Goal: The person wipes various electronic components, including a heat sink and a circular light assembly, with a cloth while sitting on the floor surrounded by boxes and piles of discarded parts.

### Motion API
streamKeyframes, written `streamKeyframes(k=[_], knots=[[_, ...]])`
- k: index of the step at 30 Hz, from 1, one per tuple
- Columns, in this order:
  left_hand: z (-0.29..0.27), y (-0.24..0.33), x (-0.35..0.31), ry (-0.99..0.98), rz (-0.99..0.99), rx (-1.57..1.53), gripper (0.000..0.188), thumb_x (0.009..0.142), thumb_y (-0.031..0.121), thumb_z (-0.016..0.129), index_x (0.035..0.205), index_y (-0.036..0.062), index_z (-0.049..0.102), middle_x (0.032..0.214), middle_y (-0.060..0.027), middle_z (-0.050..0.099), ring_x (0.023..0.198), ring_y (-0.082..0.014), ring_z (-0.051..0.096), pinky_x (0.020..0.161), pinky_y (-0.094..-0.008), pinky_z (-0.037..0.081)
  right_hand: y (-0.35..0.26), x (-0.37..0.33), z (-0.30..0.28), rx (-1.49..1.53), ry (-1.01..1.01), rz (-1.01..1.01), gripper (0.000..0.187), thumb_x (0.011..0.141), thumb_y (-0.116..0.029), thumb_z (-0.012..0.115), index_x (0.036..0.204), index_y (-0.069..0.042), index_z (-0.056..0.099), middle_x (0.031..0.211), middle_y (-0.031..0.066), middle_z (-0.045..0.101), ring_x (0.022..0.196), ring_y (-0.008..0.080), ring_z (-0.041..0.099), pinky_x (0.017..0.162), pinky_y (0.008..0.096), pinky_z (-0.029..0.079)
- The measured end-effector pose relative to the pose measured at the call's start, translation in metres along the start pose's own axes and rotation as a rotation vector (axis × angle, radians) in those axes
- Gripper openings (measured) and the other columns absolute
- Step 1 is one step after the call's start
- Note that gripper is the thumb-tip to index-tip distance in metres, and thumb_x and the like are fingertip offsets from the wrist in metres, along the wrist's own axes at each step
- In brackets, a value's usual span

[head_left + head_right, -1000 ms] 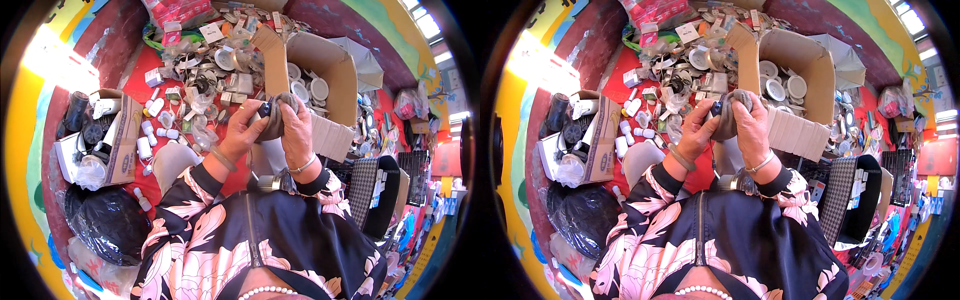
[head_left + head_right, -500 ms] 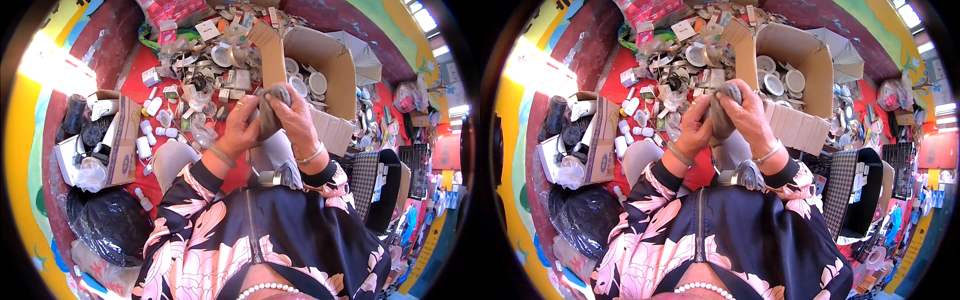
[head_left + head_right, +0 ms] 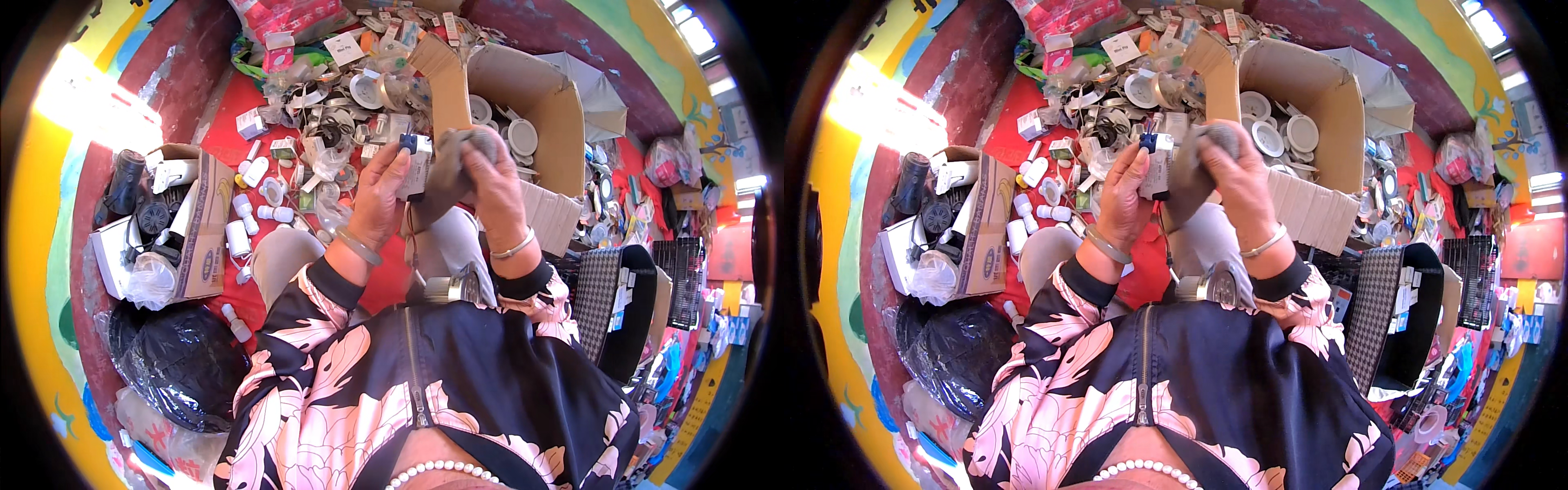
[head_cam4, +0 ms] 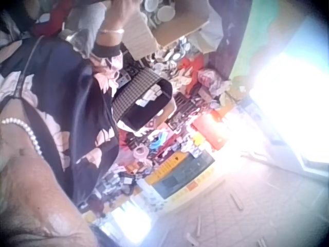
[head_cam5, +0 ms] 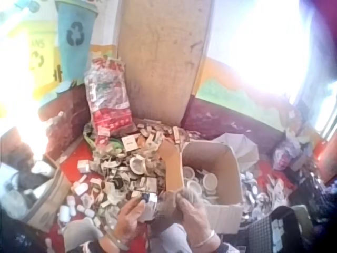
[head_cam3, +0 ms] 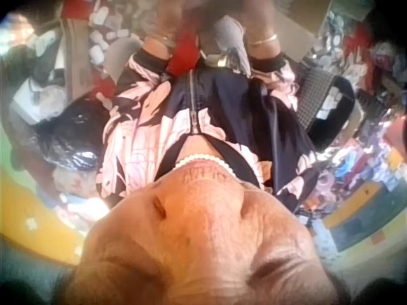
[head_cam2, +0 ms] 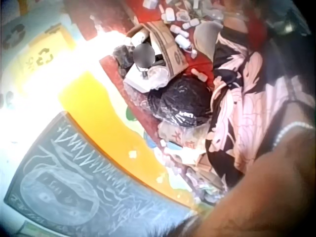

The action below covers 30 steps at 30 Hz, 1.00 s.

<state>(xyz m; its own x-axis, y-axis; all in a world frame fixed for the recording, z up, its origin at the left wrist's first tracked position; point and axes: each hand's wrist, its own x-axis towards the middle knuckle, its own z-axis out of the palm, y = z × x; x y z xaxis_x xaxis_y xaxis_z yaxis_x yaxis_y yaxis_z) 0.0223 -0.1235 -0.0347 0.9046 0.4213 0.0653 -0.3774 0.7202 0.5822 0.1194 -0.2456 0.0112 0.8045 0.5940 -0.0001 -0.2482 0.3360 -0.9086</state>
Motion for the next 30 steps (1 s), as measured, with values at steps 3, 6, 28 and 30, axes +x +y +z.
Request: streamKeyframes(k=[3, 6, 28, 30], knots=[[0.003, -0.009, -0.003, -0.07, 0.039, -0.012, 0.028, 0.096, 0.015, 0.046, 0.12, 0.0026, 0.051, 0.108, -0.0041, 0.059, 0.098, -0.0106, 0.056, 0.085, -0.0238, 0.046, 0.004, -0.003, 0.022, -0.785, -0.149, -0.372, 0.029, 0.081, -0.008, 0.066, 0.107, -0.005, 0.054, 0.102, 0.0095, 0.056, 0.091, 0.0182, 0.056, 0.079, 0.0296, 0.046], [0.004, -0.008, -0.002, -0.06, 0.036, -0.003, 0.029, 0.096, 0.016, 0.047, 0.121, 0.0028, 0.051, 0.108, -0.0036, 0.059, 0.098, -0.0101, 0.056, 0.084, -0.0238, 0.046, 0.022, -0.002, 0.026, -0.909, -0.051, -0.643, 0.023, 0.083, -0.01, 0.064, 0.103, -0.005, 0.054, 0.098, 0.0134, 0.057, 0.089, 0.0235, 0.058, 0.078, 0.0308, 0.046], [-0.003, -0.013, 0.004, 0.132, -0.102, -0.101, 0.023, 0.095, 0.022, 0.049, 0.107, 0.0047, 0.057, 0.1, -0.0056, 0.063, 0.089, -0.0156, 0.061, 0.08, -0.0304, 0.049, 0.027, 0.012, 0.021, -0.92, -0.024, -0.471, 0.021, 0.082, -0.01, 0.063, 0.102, -0.006, 0.056, 0.089, 0.0159, 0.063, 0.079, 0.0272, 0.065, 0.069, 0.0333, 0.05], [-0.003, -0.012, 0.004, 0.132, -0.126, -0.137, 0.023, 0.094, 0.022, 0.049, 0.108, 0.0048, 0.058, 0.102, -0.0059, 0.064, 0.091, -0.0169, 0.062, 0.083, -0.0315, 0.049, 0.032, 0.022, 0.017, -0.933, 0.008, -0.45, 0.02, 0.083, -0.01, 0.063, 0.101, -0.006, 0.056, 0.087, 0.0161, 0.063, 0.076, 0.0265, 0.065, 0.068, 0.0339, 0.05]])
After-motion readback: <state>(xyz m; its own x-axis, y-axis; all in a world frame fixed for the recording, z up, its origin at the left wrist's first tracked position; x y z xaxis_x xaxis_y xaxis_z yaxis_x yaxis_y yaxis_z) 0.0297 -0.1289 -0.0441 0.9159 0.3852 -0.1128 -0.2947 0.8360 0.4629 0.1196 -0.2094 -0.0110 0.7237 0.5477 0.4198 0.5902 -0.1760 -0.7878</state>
